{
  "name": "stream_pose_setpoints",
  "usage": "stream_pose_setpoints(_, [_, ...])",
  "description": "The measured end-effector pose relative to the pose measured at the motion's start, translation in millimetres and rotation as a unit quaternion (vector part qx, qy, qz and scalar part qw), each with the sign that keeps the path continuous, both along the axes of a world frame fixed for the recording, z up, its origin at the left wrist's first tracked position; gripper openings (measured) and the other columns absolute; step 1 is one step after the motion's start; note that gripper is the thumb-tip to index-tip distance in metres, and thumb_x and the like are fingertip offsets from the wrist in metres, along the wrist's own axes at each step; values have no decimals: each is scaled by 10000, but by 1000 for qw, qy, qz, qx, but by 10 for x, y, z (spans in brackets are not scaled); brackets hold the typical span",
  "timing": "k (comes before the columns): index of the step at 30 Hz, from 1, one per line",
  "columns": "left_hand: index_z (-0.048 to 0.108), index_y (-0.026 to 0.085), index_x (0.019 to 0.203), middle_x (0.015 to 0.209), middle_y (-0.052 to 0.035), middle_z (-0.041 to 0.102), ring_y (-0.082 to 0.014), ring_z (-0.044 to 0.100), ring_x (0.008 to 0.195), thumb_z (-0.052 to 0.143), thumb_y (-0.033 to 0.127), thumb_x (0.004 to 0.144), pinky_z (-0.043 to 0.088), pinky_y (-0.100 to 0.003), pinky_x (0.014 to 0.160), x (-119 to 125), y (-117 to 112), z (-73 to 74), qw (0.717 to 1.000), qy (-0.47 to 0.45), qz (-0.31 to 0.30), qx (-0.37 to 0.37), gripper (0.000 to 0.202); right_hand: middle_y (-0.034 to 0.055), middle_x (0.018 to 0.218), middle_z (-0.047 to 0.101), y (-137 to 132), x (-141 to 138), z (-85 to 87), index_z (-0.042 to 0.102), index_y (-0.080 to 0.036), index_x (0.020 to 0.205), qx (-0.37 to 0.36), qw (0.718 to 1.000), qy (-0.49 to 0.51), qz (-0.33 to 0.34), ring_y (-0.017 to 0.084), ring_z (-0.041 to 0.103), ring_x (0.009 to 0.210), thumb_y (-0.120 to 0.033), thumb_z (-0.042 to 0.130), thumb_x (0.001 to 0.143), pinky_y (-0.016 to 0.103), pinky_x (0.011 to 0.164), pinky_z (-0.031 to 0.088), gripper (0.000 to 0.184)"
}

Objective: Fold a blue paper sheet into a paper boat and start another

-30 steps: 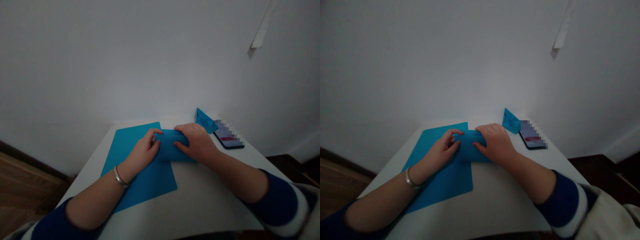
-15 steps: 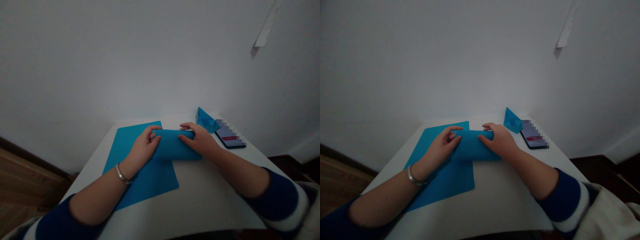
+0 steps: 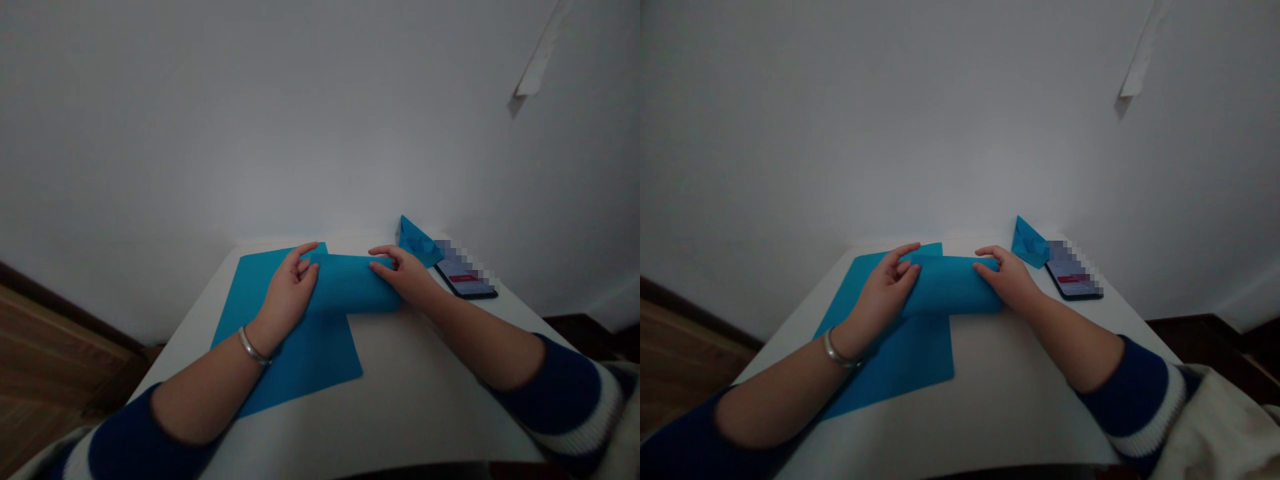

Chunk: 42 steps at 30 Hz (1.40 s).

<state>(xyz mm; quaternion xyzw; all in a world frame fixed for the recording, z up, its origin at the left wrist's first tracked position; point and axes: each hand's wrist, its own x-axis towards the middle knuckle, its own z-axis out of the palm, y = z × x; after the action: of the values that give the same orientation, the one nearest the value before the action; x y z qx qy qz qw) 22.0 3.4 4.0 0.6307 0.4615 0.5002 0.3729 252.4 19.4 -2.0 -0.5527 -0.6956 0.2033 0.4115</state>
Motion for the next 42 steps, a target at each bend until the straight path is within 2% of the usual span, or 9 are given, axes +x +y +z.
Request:
stream_pose_setpoints(4, [549, 160, 1191, 655, 23, 520, -87, 445, 499, 522, 251, 850, 350, -182, 457, 7, -6, 14, 1000, -1, -4, -15, 354, 31, 809, 642, 1, -2, 0, 707, -224, 1005, 11, 1000, 25, 7, 146, 486, 607, -341, 614, 763, 275, 549, 376, 284])
stream_pose_setpoints(8, [529, 167, 1224, 652, 29, 509, -88, 439, 514, 527, 252, 843, 350, -185, 478, 9, -36, 51, 1000, 4, -4, -18, 390, 21, 735, 618, 1, -11, 3, 727, -220, 988, 23, 999, 48, 13, 146, 463, 586, -354, 619, 755, 276, 533, 361, 289])
stream_pose_setpoints(13, [575, 162, 1155, 559, 69, 331, -78, 306, 452, 485, 253, 865, 244, -190, 436, 12, -57, 80, 999, 38, 14, 10, 317, 23, 711, 615, -8, -23, 32, 741, -208, 963, 23, 998, 64, 3, 149, 470, 581, -359, 633, 733, 284, 535, 368, 296])
stream_pose_setpoints(24, [602, 161, 1117, 539, 58, 346, -97, 313, 457, 432, 276, 901, 233, -203, 432, 9, -35, 74, 995, 83, 57, 10, 298, 8, 642, 567, -32, -62, 70, 753, -193, 904, 28, 995, 93, -15, 155, 480, 603, -360, 656, 704, 295, 570, 392, 278])
stream_pose_setpoints(31, [600, 157, 1118, 548, 55, 357, -96, 320, 456, 431, 270, 900, 242, -204, 437, -10, -21, 72, 994, 80, 70, 11, 298, -63, 511, 392, 16, 7, -3, 698, -190, 1021, -1, 996, 90, 8, 103, 353, 478, -393, 640, 740, 240, 455, 270, 352])
stream_pose_setpoints(42, [597, 158, 1128, 563, 43, 435, -98, 372, 453, 438, 267, 892, 250, -198, 436, -33, 40, 19, 996, 68, 55, 0, 305, 2, 645, 593, 51, 11, -6, 730, -189, 957, -8, 992, 123, 5, 143, 511, 581, -388, 667, 705, 259, 507, 356, 327])
